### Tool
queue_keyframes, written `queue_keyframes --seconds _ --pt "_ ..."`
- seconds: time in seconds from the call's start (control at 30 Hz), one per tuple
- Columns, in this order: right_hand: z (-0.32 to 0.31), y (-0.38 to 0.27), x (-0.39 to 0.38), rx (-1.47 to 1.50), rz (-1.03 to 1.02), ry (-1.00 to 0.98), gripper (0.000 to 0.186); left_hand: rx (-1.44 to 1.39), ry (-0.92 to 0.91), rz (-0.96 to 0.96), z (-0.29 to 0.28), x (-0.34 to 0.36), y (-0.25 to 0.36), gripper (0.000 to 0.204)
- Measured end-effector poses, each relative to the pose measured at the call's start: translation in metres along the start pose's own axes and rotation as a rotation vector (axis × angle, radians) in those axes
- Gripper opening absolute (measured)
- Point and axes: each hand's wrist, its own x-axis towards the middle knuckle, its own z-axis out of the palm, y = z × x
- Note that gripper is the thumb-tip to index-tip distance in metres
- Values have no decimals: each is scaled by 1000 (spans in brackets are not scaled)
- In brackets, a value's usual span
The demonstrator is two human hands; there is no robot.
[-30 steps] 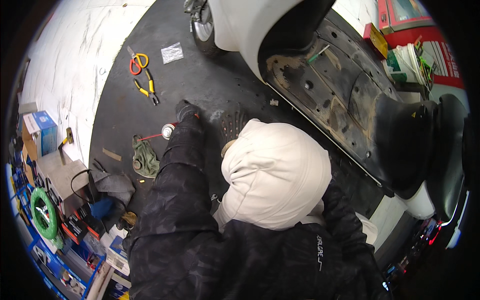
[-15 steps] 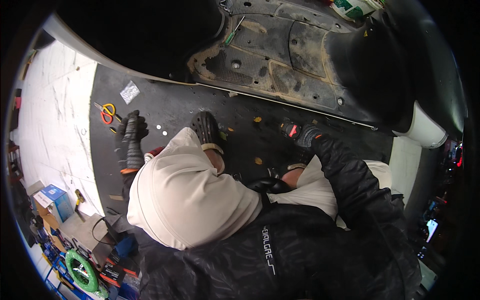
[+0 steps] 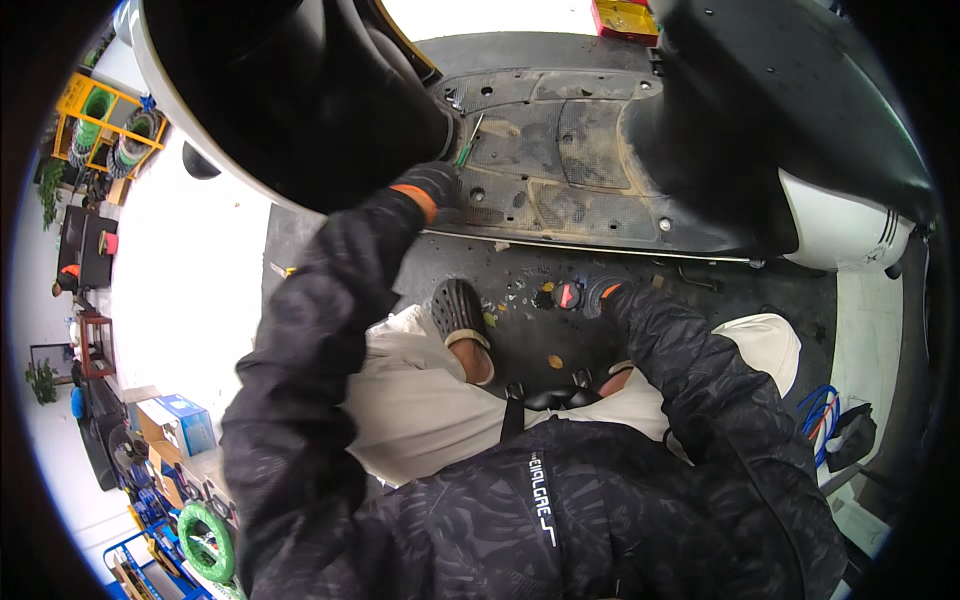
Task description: The person removes the floor mat and seat from a white scooter, then uses a cordless drill to remove screws from the scooter's body panels. The person handles the floor mat, seat, and drill throughout the process.
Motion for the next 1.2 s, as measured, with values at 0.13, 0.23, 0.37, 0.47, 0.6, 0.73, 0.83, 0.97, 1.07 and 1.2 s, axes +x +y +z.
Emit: queue_keyframes --seconds 0.13,0.23,0.37,0.47,0.6,0.73,0.83,0.97,1.07,1.2 --pt "-4 3 -10 120 -82 149 43 -7 499 -272 63 60 13 50" --pt "-7 4 -22 148 -44 171 43 52 774 -287 81 76 16 41" --pt "-10 -1 -40 40 172 13 66 -258 638 -105 59 86 10 31" --pt "-17 -10 -49 -6 282 -116 81 -197 670 -109 38 100 3 31" --pt "-33 -21 -69 61 256 -148 82 112 672 -262 19 138 -25 31" --pt "-34 -36 -94 -93 210 -189 50 303 355 -379 12 183 -52 38" --pt "-29 -41 -102 -124 217 -215 45 104 464 -480 11 208 -58 33" --pt "-25 -42 -102 -112 228 -299 42 -61 491 -578 5 220 -60 33" --pt "-27 -41 -100 -120 241 -266 41 -85 482 -568 1 224 -69 33" --pt "-31 -43 -102 -88 247 -241 41 63 503 -453 -1 228 -86 28"
